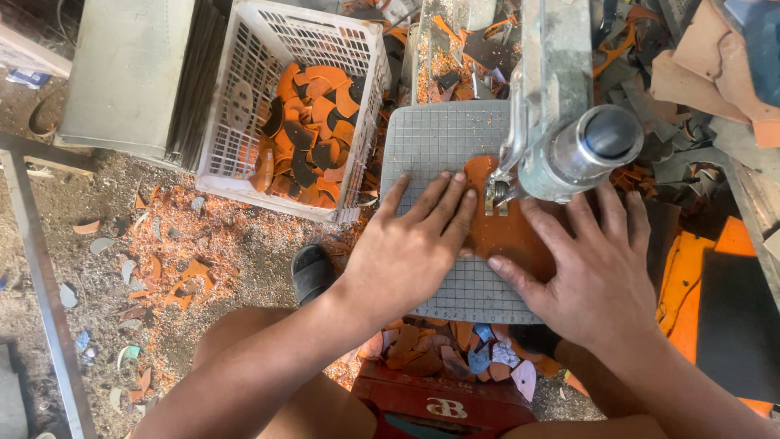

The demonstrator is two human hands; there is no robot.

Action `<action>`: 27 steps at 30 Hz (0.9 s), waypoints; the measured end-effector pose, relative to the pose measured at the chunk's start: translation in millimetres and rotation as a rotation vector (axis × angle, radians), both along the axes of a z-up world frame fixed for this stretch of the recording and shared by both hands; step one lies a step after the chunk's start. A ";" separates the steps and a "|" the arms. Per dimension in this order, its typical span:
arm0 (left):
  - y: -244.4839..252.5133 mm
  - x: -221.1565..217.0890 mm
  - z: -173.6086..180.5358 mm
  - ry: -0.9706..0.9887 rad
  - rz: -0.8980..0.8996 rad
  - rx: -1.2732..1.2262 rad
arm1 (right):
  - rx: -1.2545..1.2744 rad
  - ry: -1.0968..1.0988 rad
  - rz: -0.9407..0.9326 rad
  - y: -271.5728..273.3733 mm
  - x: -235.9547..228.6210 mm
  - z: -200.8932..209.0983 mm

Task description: The person uses a band saw to cut orange and black rubber-like material into curved shapes. They guide the material through the blade, rotate it to follow the cut line, and place finished pieces into a nearby white crate.

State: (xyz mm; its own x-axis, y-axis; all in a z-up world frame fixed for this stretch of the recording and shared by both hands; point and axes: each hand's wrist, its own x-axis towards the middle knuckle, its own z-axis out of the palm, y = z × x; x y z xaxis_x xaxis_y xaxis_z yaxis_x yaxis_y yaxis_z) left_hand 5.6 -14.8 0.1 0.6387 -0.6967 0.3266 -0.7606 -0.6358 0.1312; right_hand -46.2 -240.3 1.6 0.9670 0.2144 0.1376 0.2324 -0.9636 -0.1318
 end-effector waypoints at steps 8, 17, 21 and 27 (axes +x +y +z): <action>-0.9 1.4 0.6 0.005 -0.001 0.036 | -0.008 -0.014 0.004 -0.2 -1.0 -1.0; -2.1 2.4 3.8 0.017 -0.001 0.046 | -0.021 -0.031 0.003 -2.7 -1.0 -6.9; 0.5 8.2 26.7 0.003 -0.046 0.007 | -0.035 -0.025 0.008 -3.5 -0.2 -8.0; 16.4 74.8 106.4 0.088 0.072 -0.473 | -0.019 -0.019 -0.009 -3.9 -1.2 -7.2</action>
State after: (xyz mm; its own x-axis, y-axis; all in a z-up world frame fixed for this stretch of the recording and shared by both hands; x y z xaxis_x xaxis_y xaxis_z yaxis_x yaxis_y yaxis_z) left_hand 80.3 1.6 106.5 0.7193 -0.4382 0.5391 -0.6900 -0.5412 0.4806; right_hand -47.4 -244.2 -5.6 0.9661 0.2088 0.1518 0.2263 -0.9679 -0.1089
